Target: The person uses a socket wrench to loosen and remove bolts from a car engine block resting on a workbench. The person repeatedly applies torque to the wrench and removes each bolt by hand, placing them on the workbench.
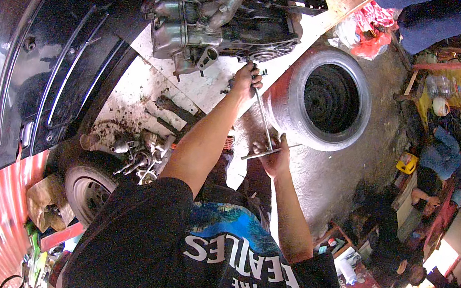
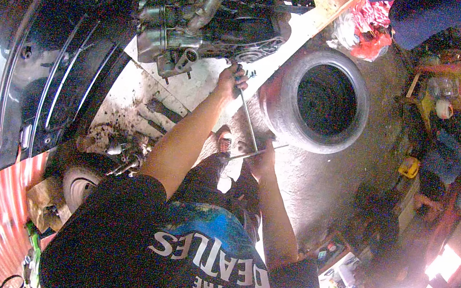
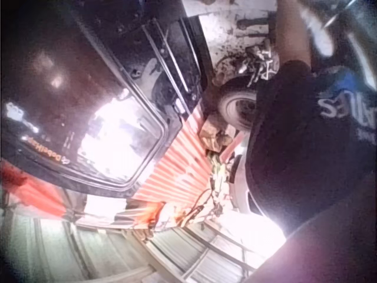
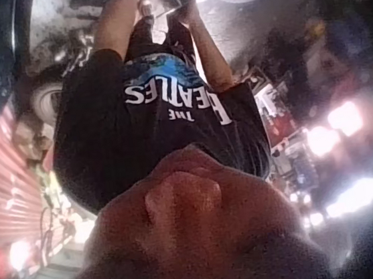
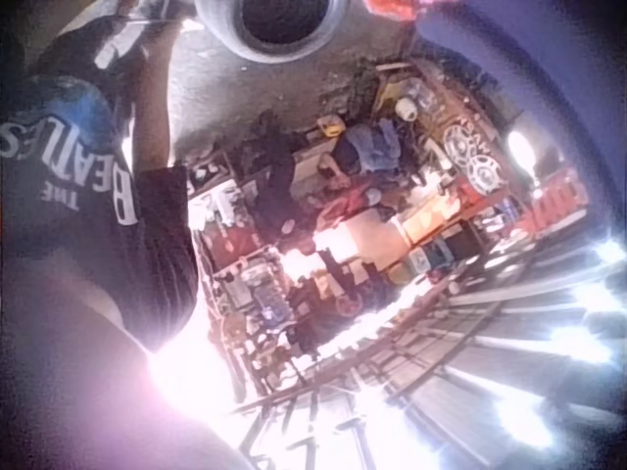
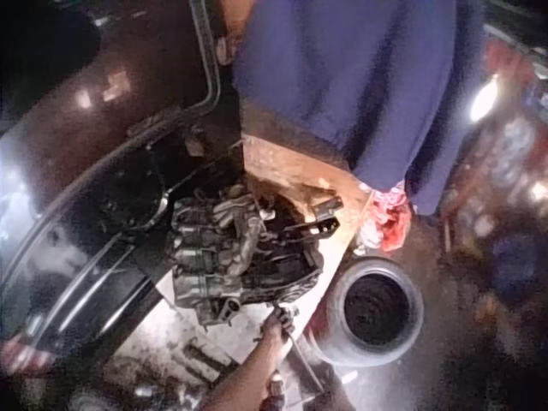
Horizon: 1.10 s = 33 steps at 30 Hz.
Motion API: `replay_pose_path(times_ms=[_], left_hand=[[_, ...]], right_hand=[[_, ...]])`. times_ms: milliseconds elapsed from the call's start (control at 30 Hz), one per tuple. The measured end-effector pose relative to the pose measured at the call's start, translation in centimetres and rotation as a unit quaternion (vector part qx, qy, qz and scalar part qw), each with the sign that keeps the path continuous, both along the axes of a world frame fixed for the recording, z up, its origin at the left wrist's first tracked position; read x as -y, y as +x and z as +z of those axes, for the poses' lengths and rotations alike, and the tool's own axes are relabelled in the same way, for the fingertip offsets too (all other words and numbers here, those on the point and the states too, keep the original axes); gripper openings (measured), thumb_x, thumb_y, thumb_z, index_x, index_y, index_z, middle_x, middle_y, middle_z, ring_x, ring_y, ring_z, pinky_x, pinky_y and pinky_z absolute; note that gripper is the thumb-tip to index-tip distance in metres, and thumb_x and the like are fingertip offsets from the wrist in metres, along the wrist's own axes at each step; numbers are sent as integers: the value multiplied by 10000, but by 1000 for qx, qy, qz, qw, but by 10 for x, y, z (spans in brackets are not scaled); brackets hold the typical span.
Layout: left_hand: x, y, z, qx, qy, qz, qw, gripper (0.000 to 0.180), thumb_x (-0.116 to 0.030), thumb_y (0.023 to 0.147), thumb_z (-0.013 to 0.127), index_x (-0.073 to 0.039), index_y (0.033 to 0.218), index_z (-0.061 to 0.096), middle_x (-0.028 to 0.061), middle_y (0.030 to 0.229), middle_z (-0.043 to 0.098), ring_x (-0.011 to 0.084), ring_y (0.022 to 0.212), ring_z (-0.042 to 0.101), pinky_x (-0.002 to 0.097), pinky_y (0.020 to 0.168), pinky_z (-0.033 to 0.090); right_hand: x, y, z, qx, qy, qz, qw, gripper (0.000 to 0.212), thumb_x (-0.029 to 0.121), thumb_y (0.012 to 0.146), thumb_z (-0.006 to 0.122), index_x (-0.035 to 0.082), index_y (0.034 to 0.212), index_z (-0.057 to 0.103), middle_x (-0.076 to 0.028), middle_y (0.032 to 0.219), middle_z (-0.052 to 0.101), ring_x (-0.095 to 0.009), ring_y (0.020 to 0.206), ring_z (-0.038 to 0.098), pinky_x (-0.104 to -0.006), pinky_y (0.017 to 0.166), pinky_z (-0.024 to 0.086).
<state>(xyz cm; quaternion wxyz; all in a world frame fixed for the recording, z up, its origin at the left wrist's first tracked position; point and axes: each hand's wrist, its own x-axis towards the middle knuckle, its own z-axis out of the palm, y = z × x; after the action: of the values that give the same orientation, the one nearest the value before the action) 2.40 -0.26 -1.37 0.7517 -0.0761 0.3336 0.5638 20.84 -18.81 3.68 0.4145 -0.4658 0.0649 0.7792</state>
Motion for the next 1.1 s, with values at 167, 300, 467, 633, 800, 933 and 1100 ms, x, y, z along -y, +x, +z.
replay_pose_path(times_ms=[167,300,467,633,800,933,1100], left_hand=[[-7,5,-2,11,-23,3,1000,225,-311,1033,399,-201,837,420,-58,603,352,94,438,288,261,408,259],[-4,-1,-9,-2,-10,-1,1000,230,-323,1026,421,-199,831,428,-56,607,356,98,446,304,268,410,267],[-5,3,-6,-28,-8,-8,1000,214,-317,1024,427,-206,842,441,-59,616,365,91,456,315,267,418,275],[-3,0,-13,-41,-6,0,999,200,-304,1005,471,-182,847,483,-61,615,400,81,470,334,259,452,317],[-1,-10,-10,4,25,-19,999,199,-346,1011,462,-197,879,462,-43,639,436,104,485,375,271,463,333],[7,-8,7,-3,17,-22,1000,273,-428,1000,469,-179,888,470,-23,659,495,142,514,430,289,499,366],[1,6,3,-3,27,-2,1000,304,-450,998,468,-176,865,462,-46,618,400,96,473,343,257,443,297]], right_hand=[[28,23,2,522,166,9,836,754,315,943,594,-15,1465,160,-198,1382,385,-291,1290,376,-410,1098,280],[19,19,69,736,447,318,397,698,53,751,576,-38,1387,305,-247,1435,303,-470,1393,186,-585,1156,104],[7,3,45,690,411,476,358,655,278,790,647,-54,1307,419,-245,1308,488,-449,1350,318,-591,1152,113],[-4,0,35,630,330,566,418,706,531,864,609,-27,1276,475,-239,1173,596,-428,1168,501,-540,1054,312],[21,-3,-19,461,365,363,723,543,453,928,594,9,1235,529,-149,1011,630,-272,891,598,-416,779,482],[16,-16,-2,63,88,65,992,454,507,971,487,63,926,570,-41,636,462,-164,590,457,-266,594,413],[12,10,-37,-195,75,12,978,469,545,958,474,84,986,556,-77,774,581,-210,673,587,-390,661,505]])
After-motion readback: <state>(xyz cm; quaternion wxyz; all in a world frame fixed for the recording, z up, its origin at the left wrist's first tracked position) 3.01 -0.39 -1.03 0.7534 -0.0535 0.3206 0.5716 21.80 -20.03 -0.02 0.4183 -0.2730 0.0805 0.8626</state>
